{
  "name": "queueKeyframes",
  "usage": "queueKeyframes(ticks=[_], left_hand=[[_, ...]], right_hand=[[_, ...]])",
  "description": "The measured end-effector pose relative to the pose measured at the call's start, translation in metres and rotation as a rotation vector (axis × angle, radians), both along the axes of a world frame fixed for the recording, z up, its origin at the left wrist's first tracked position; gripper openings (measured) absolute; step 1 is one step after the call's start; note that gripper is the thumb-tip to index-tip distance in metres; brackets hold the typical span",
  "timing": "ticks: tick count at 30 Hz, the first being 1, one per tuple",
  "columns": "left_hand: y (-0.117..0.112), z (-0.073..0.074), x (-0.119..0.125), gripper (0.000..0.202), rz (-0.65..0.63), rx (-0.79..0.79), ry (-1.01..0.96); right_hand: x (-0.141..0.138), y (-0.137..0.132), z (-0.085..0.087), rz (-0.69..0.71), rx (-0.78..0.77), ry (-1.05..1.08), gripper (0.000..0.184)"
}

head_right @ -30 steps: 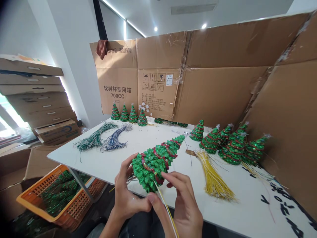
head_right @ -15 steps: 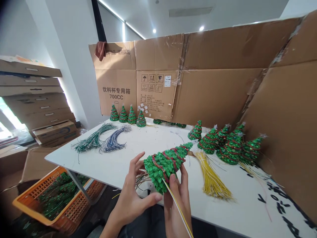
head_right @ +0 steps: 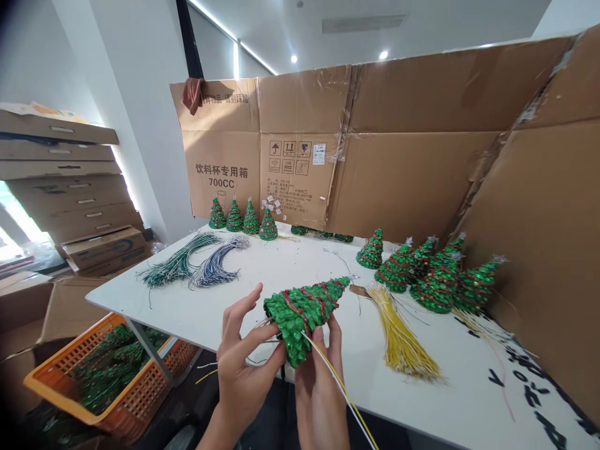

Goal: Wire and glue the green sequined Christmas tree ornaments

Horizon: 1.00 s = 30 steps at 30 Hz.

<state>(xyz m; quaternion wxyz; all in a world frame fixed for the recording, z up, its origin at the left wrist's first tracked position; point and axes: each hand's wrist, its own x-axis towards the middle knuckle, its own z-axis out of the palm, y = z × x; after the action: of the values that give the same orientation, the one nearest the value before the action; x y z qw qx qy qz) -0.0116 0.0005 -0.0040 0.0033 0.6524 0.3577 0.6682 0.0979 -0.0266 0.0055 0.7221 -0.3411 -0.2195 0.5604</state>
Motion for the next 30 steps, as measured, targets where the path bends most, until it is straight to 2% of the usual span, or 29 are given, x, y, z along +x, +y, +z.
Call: queueKeyframes(ticks=[4,9,13,16,18,23,27,30], left_hand=[[0.002,0.002,0.000,0.023,0.019,0.057,0.021],[0.008,-0.006,0.000,0.019,-0.016,-0.041,0.052],[0.014,-0.012,-0.005,0.018,-0.184,-0.162,0.118],[0.017,-0.013,-0.005,0.015,-0.316,-0.234,0.061],[0.018,-0.012,-0.001,0.020,-0.356,-0.278,-0.031],[0.027,-0.015,0.012,0.058,-0.457,-0.346,-0.179],[0.042,-0.023,0.009,0.049,-0.449,-0.423,-0.211],[0.056,-0.034,-0.002,0.044,-0.515,-0.547,-0.277]], right_hand=[[-0.005,-0.004,0.004,0.000,-0.039,-0.006,0.073],[-0.004,0.001,0.005,-0.043,-0.071,0.031,0.079],[0.001,0.008,0.004,-0.080,-0.082,0.047,0.076],[0.002,0.014,0.001,-0.128,-0.102,0.023,0.079],[-0.001,0.020,-0.002,-0.169,-0.097,0.020,0.083],[-0.008,0.035,-0.019,-0.275,-0.066,-0.011,0.084],[-0.009,0.047,-0.035,-0.296,-0.081,-0.089,0.086],[-0.008,0.057,-0.042,-0.255,-0.034,-0.094,0.085]])
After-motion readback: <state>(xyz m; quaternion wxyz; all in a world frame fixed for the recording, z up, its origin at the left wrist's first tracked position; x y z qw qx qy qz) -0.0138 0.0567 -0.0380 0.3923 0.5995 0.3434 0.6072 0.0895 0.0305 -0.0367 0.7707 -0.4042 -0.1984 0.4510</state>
